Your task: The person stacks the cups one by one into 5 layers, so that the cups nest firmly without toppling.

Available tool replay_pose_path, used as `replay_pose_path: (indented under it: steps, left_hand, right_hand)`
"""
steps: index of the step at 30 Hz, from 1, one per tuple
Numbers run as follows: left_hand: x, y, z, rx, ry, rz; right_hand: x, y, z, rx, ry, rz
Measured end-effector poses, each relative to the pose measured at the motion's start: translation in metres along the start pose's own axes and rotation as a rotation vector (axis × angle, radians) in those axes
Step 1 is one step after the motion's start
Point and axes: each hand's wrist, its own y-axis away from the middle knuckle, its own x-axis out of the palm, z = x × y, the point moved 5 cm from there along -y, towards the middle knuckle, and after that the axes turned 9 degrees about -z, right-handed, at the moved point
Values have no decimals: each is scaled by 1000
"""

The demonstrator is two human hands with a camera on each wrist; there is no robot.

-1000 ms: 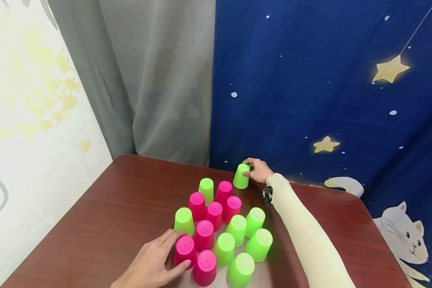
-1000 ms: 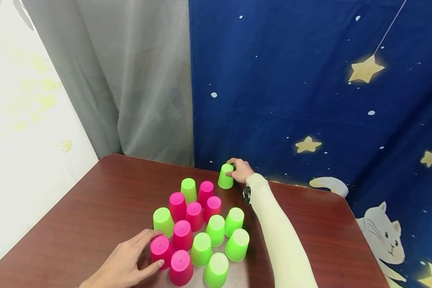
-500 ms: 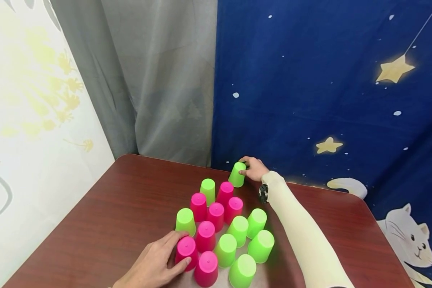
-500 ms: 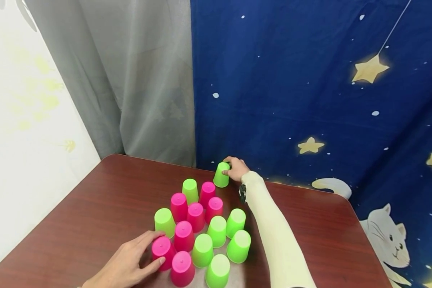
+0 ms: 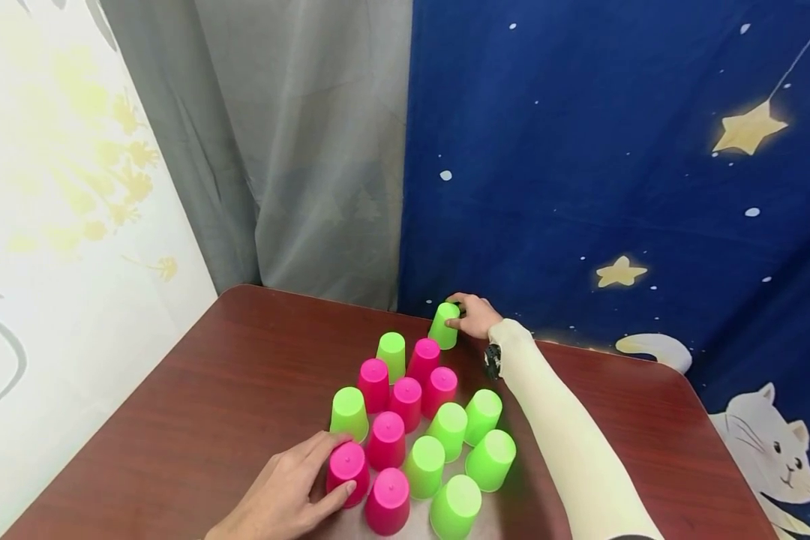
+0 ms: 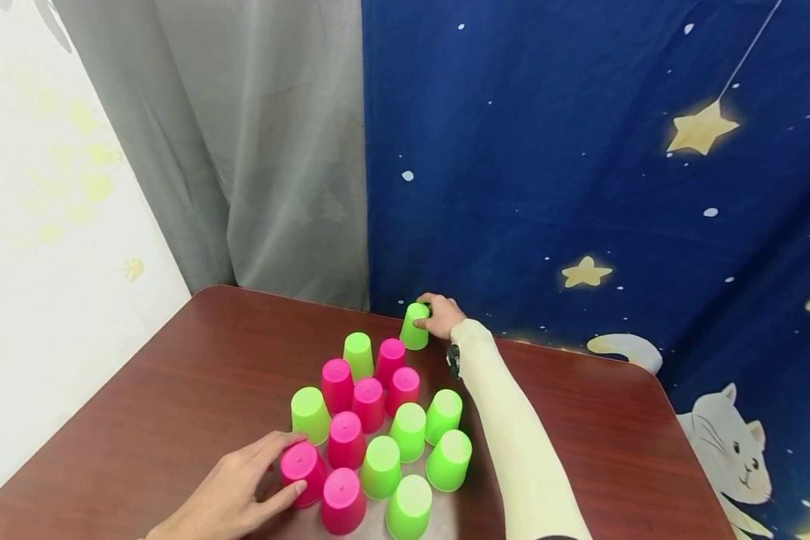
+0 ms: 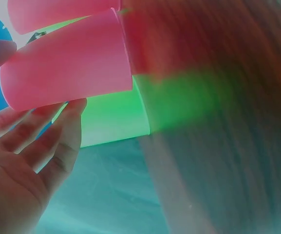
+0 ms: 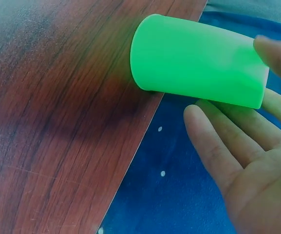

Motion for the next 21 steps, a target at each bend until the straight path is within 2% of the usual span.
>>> replay_pose_path:
  steps: [3, 8, 16, 21]
  left_hand:
    - [-7, 0, -1, -3, -14, -8]
    - [-20, -2, 0, -48, -24, 15]
    - [-39, -10, -10, 42, -33, 48]
    - [-55, -20, -19, -11, 9, 115]
  right_hand:
    - [-1, 1, -1, 10, 2, 23]
    - [-12, 6, -2, 20, -26, 40]
    - [-39, 26, 0, 20, -48, 55]
    - [-52, 47, 3, -17, -65, 78]
